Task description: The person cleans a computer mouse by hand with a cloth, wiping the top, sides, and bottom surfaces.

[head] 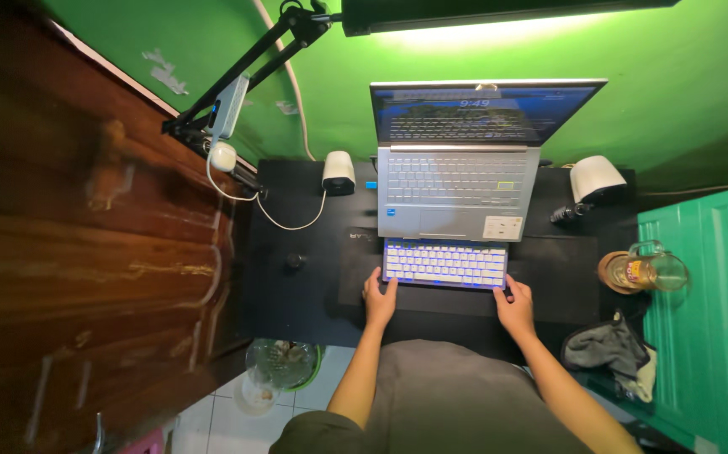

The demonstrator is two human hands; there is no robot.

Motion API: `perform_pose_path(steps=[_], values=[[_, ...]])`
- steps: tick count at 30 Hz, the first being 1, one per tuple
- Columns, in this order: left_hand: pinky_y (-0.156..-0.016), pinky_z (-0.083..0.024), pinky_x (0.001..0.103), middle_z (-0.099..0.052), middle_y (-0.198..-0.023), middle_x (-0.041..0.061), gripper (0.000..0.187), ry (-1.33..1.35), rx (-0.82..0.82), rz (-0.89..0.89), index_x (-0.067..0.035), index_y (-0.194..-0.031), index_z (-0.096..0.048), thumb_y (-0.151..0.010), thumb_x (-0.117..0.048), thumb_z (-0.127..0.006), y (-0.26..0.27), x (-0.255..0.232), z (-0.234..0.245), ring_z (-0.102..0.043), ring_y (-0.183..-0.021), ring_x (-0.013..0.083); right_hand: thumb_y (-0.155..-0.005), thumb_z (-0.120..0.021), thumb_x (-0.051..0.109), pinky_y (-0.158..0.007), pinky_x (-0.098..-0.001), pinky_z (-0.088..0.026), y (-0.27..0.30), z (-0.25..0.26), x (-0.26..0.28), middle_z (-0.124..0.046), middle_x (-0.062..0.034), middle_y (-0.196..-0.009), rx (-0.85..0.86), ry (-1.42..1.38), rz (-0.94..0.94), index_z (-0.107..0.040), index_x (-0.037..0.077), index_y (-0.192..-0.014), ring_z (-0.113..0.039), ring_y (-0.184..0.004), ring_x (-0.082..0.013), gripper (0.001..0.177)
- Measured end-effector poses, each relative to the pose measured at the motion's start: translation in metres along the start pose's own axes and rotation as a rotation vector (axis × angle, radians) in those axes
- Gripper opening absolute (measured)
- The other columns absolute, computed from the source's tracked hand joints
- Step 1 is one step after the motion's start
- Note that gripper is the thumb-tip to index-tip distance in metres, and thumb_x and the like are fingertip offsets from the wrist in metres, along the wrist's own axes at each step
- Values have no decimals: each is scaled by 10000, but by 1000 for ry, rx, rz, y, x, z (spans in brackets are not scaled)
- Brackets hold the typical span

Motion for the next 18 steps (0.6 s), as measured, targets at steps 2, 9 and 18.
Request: perform_pose_path(steps=[2,9,18], values=[[-1229,-511,486,-656,-1601,167,691,56,-21,17,-136,-1630,-663,-1020,-402,-849,-3,2,7,-645,-1421,355,-1049,-865,302,-916,-378,-613,3,6,5,-700,-158,-1360,-7,34,13,-806,89,-1499,-709,-933,-246,501],[-1313,-438,535,-634,-1692,163,647,-131,-67,-128,-154,-1618,-680,-1047,-422,-823,6,5,44,-547,-1546,402,-1012,-861,272,-856,-398,-620,17,36,27,-761,-115,-1044,-21,45,36,-899,179,-1347,-728,-904,-258,349],[-1421,-27,688,42,-1972,195,1217,-864,254,-120,-99,-1879,-80,-1041,-779,-644,36,13,35,69,-1806,476,-1012,-856,244,-818,-396,-619,20,48,31,-774,-105,-988,-3,3,24,-901,162,-1296,-742,-868,-259,299]])
Point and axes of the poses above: each hand's wrist, its own y-axis away from the middle knuckle, its own z-axis out of the back of the hand, x = y × z, the point moved 4 cm from there along -y, towards the middle knuckle
